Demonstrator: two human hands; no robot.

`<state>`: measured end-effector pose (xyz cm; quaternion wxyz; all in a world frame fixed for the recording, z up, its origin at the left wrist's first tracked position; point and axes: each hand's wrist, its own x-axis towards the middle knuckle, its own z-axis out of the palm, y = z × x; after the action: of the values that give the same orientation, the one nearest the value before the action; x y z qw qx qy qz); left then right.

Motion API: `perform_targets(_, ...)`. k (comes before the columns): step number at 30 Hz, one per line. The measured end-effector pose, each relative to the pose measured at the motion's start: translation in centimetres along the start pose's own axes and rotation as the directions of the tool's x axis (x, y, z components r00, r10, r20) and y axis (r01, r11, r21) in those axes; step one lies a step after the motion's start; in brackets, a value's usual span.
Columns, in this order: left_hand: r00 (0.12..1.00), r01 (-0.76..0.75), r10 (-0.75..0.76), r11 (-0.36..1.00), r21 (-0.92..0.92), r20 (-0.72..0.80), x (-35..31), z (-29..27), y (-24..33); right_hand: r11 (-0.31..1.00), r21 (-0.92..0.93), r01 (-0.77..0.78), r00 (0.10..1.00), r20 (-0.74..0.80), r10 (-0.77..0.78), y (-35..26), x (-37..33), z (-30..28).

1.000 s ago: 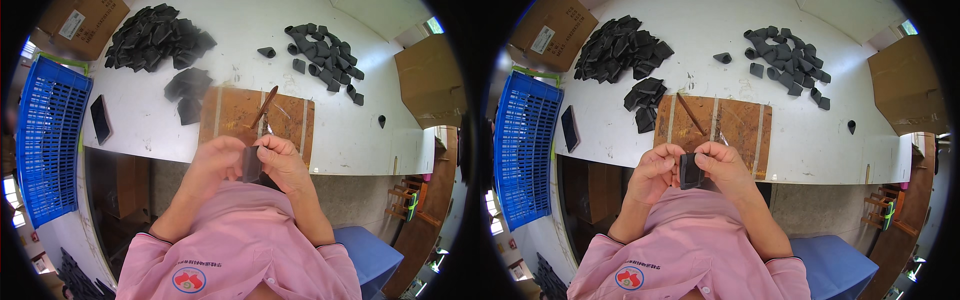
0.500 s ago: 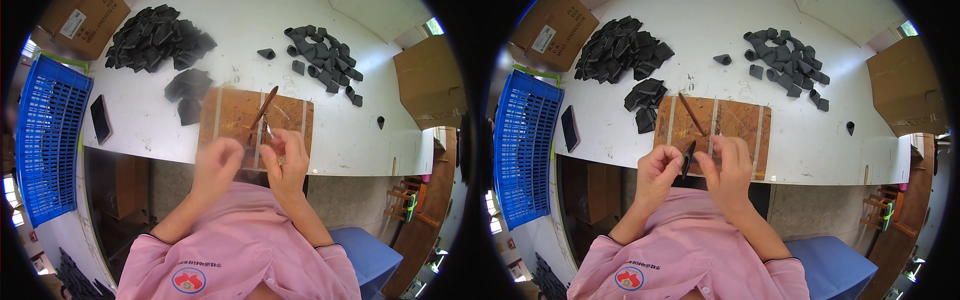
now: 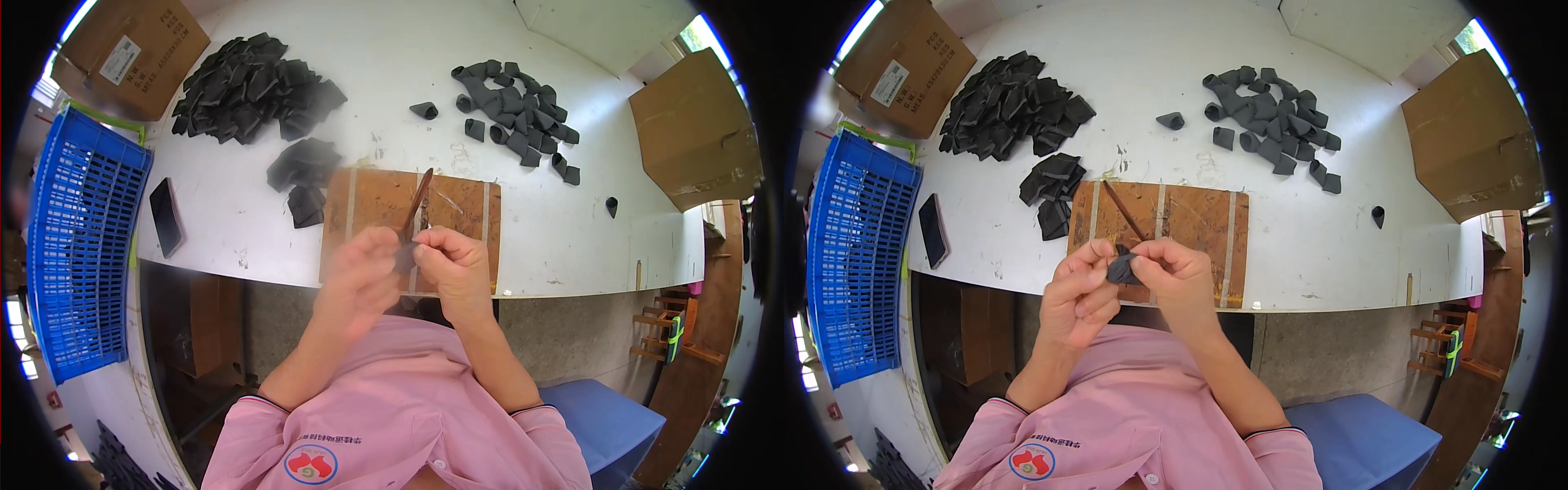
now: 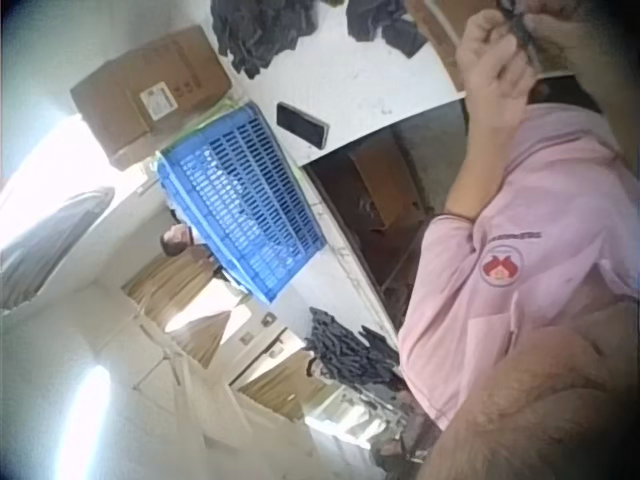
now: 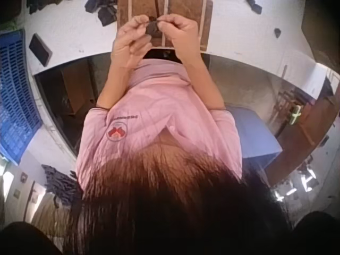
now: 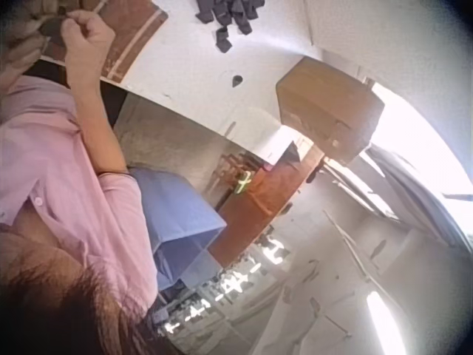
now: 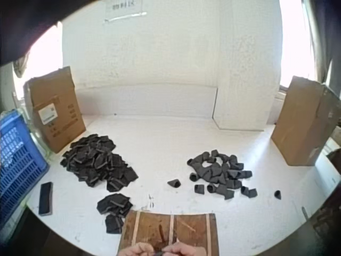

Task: The person is inspecting and cleaning small black plastic molded components, likely removing flash or debris.

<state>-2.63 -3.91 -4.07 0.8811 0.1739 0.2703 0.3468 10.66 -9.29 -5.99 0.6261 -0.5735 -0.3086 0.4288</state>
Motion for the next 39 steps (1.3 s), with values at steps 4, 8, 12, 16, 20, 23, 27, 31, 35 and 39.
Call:
perform_targets(4,0.929,-0.353,0.355,0.772,0.529,0.102,0.2,-0.6,-1.5,0.666,0.557,-0.496,0.864,0.389,0.319,-0.8,-0.4,0.0)
perform_targets(8,0.662,-0.568,0.696,0.222,0.792,0.279,0.6,-0.2,-2.4,0.74,0.436,-0.513,0.834,0.459,0.308,-2.7,-0.2,0.2)
perform_targets(12,0.963,-0.237,0.225,0.97,0.063,0.149,0.8,2.9,1.8,0.97,0.135,-0.204,0.911,0.388,0.138,-7.2,1.1,0.3)
perform_targets(16,0.926,0.184,-0.018,0.895,-0.406,0.378,1.9,4.4,4.2,0.979,0.146,-0.146,0.89,0.45,0.065,-10.4,4.7,0.9)
perform_targets(20,0.954,0.01,0.034,0.99,-0.143,0.299,3.4,1.6,3.0,0.944,0.237,-0.229,0.845,0.529,0.073,-5.8,5.5,0.0)
perform_targets(23,0.901,-0.43,0.412,0.806,0.408,0.136,2.6,3.8,2.4,0.991,0.098,-0.093,0.919,0.391,0.048,-6.9,4.8,0.1)
perform_targets(27,0.632,-0.751,0.65,0.381,0.539,0.422,3.2,4.9,2.9,0.903,-0.237,0.36,0.933,0.076,-0.352,-6.3,3.6,0.2)
perform_targets(31,0.6,-0.786,0.542,0.267,0.557,0.588,3.6,4.0,3.3,0.598,-0.454,0.66,0.724,0.174,-0.668,-6.7,2.5,0.8)
perform_targets(35,0.723,-0.689,0.656,0.71,0.148,0.216,2.8,5.2,2.7,0.465,-0.524,0.713,0.633,0.195,-0.749,-7.1,2.4,1.9)
perform_targets(39,0.811,-0.584,0.58,0.811,0.045,0.075,2.1,5.5,2.3,0.251,-0.633,0.733,0.511,0.269,-0.816,-7.4,2.9,2.0)
